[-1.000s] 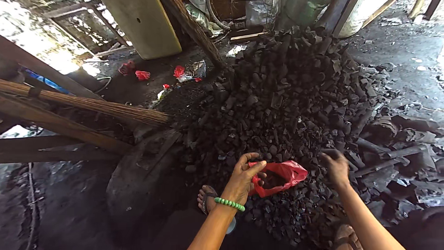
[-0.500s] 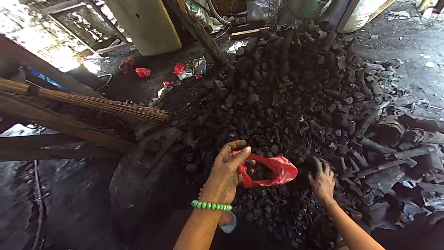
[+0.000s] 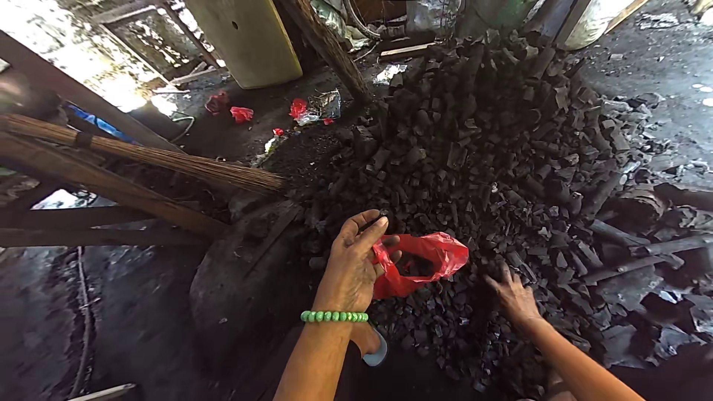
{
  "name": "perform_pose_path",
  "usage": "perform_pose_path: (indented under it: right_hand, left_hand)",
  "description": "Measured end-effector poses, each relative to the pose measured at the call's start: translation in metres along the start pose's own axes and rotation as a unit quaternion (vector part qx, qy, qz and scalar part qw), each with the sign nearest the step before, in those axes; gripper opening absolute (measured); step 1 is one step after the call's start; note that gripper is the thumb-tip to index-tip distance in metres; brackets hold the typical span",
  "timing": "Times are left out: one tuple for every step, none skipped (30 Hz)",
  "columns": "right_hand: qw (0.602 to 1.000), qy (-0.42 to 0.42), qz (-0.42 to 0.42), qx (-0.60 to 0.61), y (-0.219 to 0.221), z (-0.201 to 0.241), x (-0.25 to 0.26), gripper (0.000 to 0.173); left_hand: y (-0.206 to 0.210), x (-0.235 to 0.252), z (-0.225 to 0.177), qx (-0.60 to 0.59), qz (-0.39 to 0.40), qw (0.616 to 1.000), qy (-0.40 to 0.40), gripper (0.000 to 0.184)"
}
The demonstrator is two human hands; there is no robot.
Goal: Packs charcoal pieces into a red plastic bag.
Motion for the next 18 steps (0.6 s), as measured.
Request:
perform_pose_path:
  right_hand:
    - [1.000,-0.014,-0.010,0.025,-0.006,-0.011,0.003,0.052]
    - [0.999,-0.017,-0.015,0.047,-0.010,-0.023,0.008,0.047]
    - [0.997,-0.022,-0.022,0.070,-0.014,-0.031,0.012,0.042]
    - [0.993,-0.031,-0.034,0.106,-0.019,-0.037,0.014,0.039]
    - [0.986,-0.044,-0.049,0.155,-0.026,-0.040,0.014,0.037]
    - [0.970,-0.065,-0.069,0.223,-0.036,-0.038,0.012,0.034]
    - [0.945,-0.089,-0.088,0.302,-0.046,-0.033,0.008,0.032]
    - [0.909,-0.117,-0.100,0.387,-0.055,-0.026,0.003,0.033]
    - [0.863,-0.147,-0.107,0.471,-0.064,-0.017,-0.002,0.034]
    - [0.806,-0.180,-0.110,0.553,-0.073,-0.004,-0.009,0.036]
    - [0.746,-0.213,-0.114,0.621,-0.083,0.013,-0.018,0.039]
    - [0.695,-0.251,-0.120,0.663,-0.093,0.035,-0.028,0.040]
    - [0.665,-0.295,-0.125,0.674,-0.102,0.058,-0.039,0.041]
    - [0.664,-0.344,-0.131,0.651,-0.107,0.080,-0.049,0.040]
    - [0.694,-0.387,-0.138,0.591,-0.109,0.101,-0.057,0.036]
    - [0.747,-0.420,-0.135,0.498,-0.107,0.120,-0.064,0.029]
    - [0.806,-0.433,-0.116,0.387,-0.100,0.137,-0.067,0.021]
    - [0.862,-0.426,-0.061,0.268,-0.091,0.149,-0.067,0.016]
  left_hand:
    - [-0.001,0.000,0.001,0.006,0.004,1.000,0.001,0.025]
    - [-0.001,0.000,0.002,0.014,0.011,1.000,-0.001,0.026]
    - [-0.001,0.000,0.003,0.022,0.016,1.000,-0.005,0.027]
    - [-0.001,0.000,0.005,0.029,0.021,0.999,-0.011,0.027]
    - [0.001,0.001,0.006,0.033,0.026,0.999,-0.018,0.027]
    - [0.004,0.002,0.007,0.032,0.038,0.998,-0.026,0.027]
    - [0.007,0.003,0.008,0.043,0.052,0.997,-0.033,0.028]
    - [0.009,0.003,0.011,0.058,0.071,0.995,-0.038,0.030]
    - [0.011,0.003,0.016,0.078,0.094,0.992,-0.041,0.032]
    - [0.011,0.002,0.022,0.098,0.119,0.987,-0.044,0.035]
    - [0.011,0.001,0.027,0.113,0.135,0.983,-0.049,0.036]
    - [0.013,0.001,0.031,0.121,0.148,0.980,-0.056,0.037]
    - [0.015,0.002,0.034,0.122,0.156,0.978,-0.065,0.038]
    - [0.018,0.002,0.036,0.116,0.160,0.977,-0.074,0.038]
    - [0.020,0.003,0.037,0.105,0.163,0.978,-0.082,0.038]
    - [0.023,0.003,0.036,0.095,0.160,0.979,-0.087,0.037]
    - [0.026,0.003,0.035,0.087,0.155,0.980,-0.092,0.034]
    - [0.027,0.004,0.034,0.078,0.146,0.982,-0.095,0.031]
Point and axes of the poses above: each hand's wrist, its own x-axis towards the middle knuckle, its own y-axis out of the palm, z = x × y, the point moved 6 cm from there along x, towards the middle knuckle, and after that the axes turned 13 degrees about z, right-handed, at the moved point
